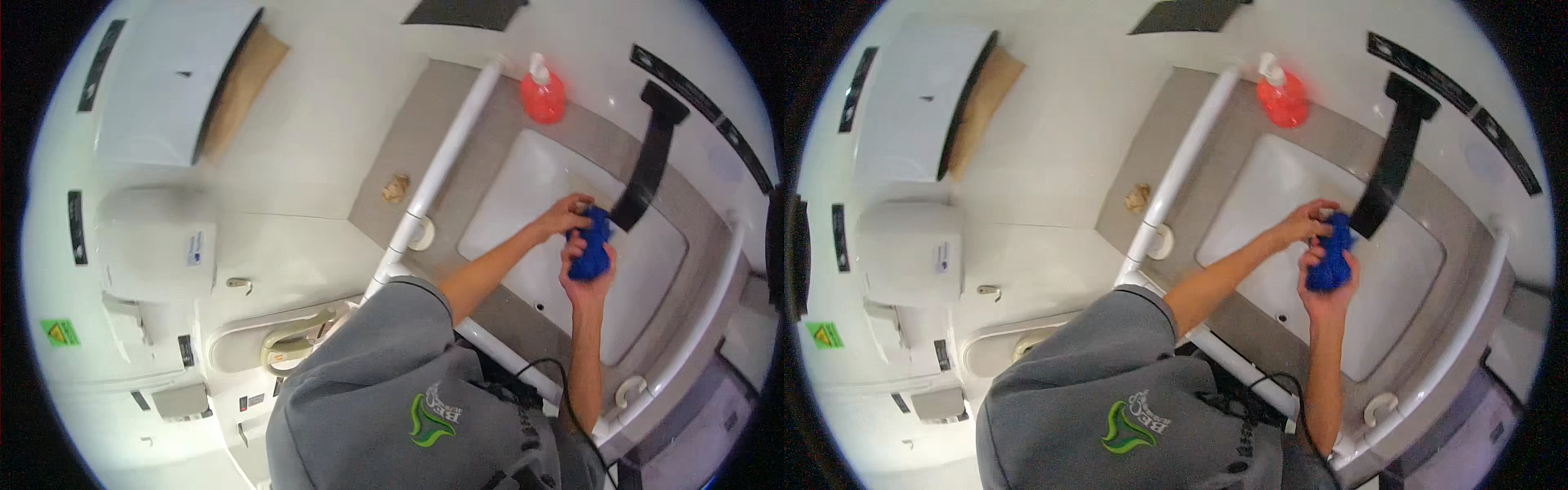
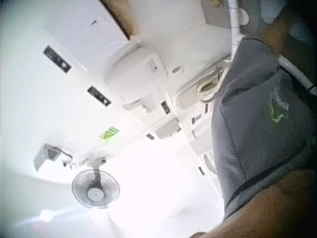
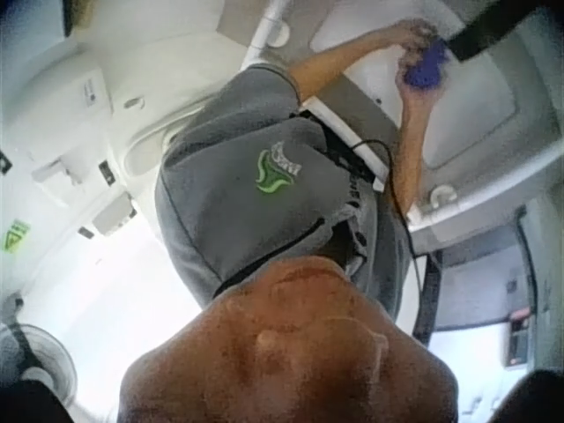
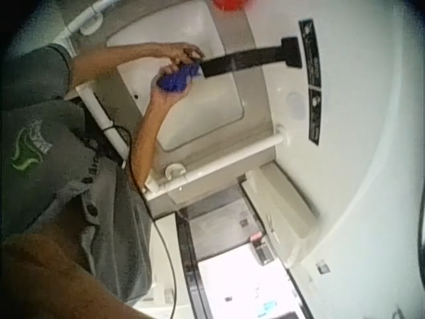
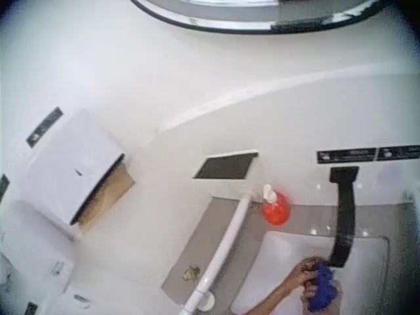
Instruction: Cleaning various surfaces and fixtures in an accessible bathroom using a cloth.
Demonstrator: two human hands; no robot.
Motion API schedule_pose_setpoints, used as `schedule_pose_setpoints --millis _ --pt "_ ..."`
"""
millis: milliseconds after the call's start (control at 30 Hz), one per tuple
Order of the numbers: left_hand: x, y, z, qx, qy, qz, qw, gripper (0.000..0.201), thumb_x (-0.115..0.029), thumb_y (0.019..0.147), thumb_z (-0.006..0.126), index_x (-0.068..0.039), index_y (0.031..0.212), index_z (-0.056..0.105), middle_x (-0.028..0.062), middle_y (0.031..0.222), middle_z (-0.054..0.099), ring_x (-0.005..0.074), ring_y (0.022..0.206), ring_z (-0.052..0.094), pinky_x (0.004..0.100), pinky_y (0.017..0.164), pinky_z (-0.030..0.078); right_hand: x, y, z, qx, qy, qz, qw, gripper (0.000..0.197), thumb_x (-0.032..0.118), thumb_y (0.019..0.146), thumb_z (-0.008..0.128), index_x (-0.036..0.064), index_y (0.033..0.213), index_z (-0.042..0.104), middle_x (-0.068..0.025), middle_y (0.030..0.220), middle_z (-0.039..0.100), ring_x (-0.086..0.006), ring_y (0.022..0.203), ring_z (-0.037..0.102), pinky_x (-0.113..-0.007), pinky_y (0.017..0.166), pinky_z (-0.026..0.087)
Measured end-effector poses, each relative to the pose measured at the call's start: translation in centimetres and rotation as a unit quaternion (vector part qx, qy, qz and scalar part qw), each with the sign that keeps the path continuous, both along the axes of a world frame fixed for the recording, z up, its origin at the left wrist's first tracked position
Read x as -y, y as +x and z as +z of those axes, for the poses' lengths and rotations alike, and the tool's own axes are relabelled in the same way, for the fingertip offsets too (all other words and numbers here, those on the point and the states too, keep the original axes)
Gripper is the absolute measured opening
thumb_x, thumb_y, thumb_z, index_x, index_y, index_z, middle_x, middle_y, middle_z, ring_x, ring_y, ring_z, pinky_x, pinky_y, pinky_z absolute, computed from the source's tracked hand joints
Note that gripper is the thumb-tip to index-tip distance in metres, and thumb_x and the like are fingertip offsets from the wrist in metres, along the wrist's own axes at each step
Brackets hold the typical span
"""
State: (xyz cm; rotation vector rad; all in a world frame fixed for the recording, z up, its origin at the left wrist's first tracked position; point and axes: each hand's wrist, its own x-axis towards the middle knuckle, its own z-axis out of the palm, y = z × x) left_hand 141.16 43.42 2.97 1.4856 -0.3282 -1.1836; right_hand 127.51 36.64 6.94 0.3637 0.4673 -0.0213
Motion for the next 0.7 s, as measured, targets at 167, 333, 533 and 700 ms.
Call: schedule_pose_setpoints --millis 167,333,533,700 --pt "-2.2 -3.2 -1.2 -0.352 -0.289 0.158 0.876 0.056 -0.045 0.084 0.054 -0.015 0.129 0.040 0.0098 0.119 0.051 0.0222 0.112 0.046 0.0383 0.088 0.040 -2.0 -1.0 4.5 0.213 0.118 -0.047 0.969 0.050 0.026 0.070 0.064 0.0045 0.112 0.045 0.0042 0.079 0.047 -0.0082 0.074 0.046 -0.031 0.079 0.039" --pt "-2.4 -4.4 -15.6 -0.042 -0.357 0.108 0.927 0.040 -0.042 0.086 0.052 -0.014 0.115 0.050 0.0084 0.107 0.058 0.0183 0.103 0.053 0.0351 0.080 0.046 -5.0 -0.7 4.8 0.213 0.113 -0.033 0.970 0.053 0.025 0.072 0.066 0.0022 0.113 0.043 0.0029 0.082 0.048 -0.0096 0.075 0.049 -0.038 0.080 0.044" --pt "-0.3 -2.5 3.5 -0.377 -0.180 0.141 0.897 0.026 -0.034 0.083 0.058 -0.010 0.095 0.057 0.0054 0.084 0.062 0.0153 0.075 0.060 0.0290 0.063 0.050 -2.2 -1.0 3.9 0.192 0.116 0.038 0.974 0.044 0.025 0.078 0.061 0.0000 0.109 0.043 -0.0036 0.089 0.048 -0.0109 0.069 0.049 -0.023 0.048 0.039" --pt "0.7 -1.6 5.5 -0.119 -0.001 0.117 0.986 0.022 -0.020 0.077 0.066 -0.005 0.090 0.056 0.0055 0.072 0.057 0.0147 0.059 0.056 0.0276 0.052 0.049 -2.0 0.3 3.4 -0.073 -0.330 0.187 0.923 0.024 0.020 0.075 0.065 0.0056 0.087 0.051 -0.0030 0.068 0.049 -0.0098 0.053 0.046 -0.021 0.039 0.032"
